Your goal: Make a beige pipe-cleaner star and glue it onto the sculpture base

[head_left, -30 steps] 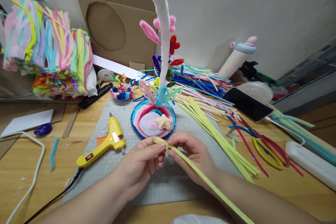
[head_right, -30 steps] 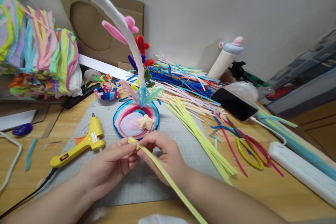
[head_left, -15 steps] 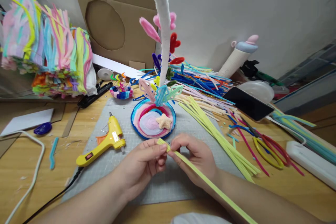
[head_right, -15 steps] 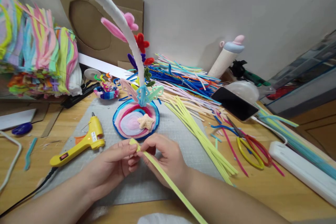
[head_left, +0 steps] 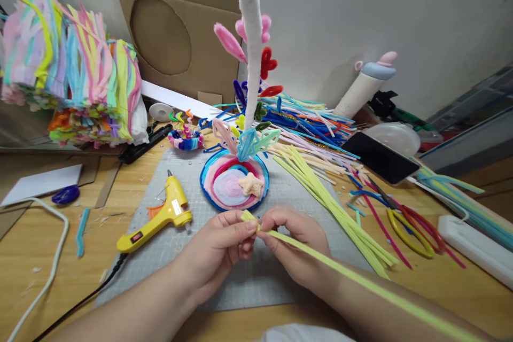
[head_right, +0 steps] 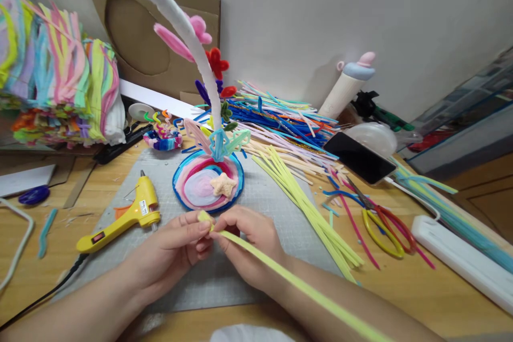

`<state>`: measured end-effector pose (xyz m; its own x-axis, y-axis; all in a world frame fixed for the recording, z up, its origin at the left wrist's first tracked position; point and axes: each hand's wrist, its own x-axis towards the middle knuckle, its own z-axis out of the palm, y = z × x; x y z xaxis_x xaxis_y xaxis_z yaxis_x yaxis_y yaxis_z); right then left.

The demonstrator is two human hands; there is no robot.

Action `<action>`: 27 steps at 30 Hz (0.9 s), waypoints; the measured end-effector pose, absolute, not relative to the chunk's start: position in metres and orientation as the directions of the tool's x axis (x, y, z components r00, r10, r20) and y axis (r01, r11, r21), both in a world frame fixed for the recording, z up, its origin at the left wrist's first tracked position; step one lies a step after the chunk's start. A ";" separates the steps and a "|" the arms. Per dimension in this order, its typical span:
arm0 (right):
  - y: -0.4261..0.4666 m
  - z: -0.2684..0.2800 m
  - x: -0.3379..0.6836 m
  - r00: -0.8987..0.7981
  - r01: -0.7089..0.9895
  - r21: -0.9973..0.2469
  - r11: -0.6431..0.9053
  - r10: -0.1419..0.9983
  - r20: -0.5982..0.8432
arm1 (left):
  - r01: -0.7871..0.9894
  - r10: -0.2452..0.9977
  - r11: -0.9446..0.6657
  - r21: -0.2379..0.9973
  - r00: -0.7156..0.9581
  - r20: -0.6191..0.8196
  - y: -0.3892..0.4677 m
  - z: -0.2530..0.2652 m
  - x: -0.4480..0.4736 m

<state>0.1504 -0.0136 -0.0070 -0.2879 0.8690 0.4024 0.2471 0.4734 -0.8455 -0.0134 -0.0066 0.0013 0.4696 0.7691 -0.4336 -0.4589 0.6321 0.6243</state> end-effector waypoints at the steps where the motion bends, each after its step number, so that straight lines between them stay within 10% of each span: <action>1: -0.014 -0.006 0.150 -0.293 0.252 -0.852 0.459 0.875 0.385 | -0.453 0.772 0.627 0.634 0.473 -0.425 -0.007 0.001 -0.014; 27: -0.008 -0.001 0.156 -0.382 0.294 -0.885 0.361 0.893 0.237 | -0.299 0.804 0.546 0.783 0.452 -0.388 -0.001 0.001 -0.020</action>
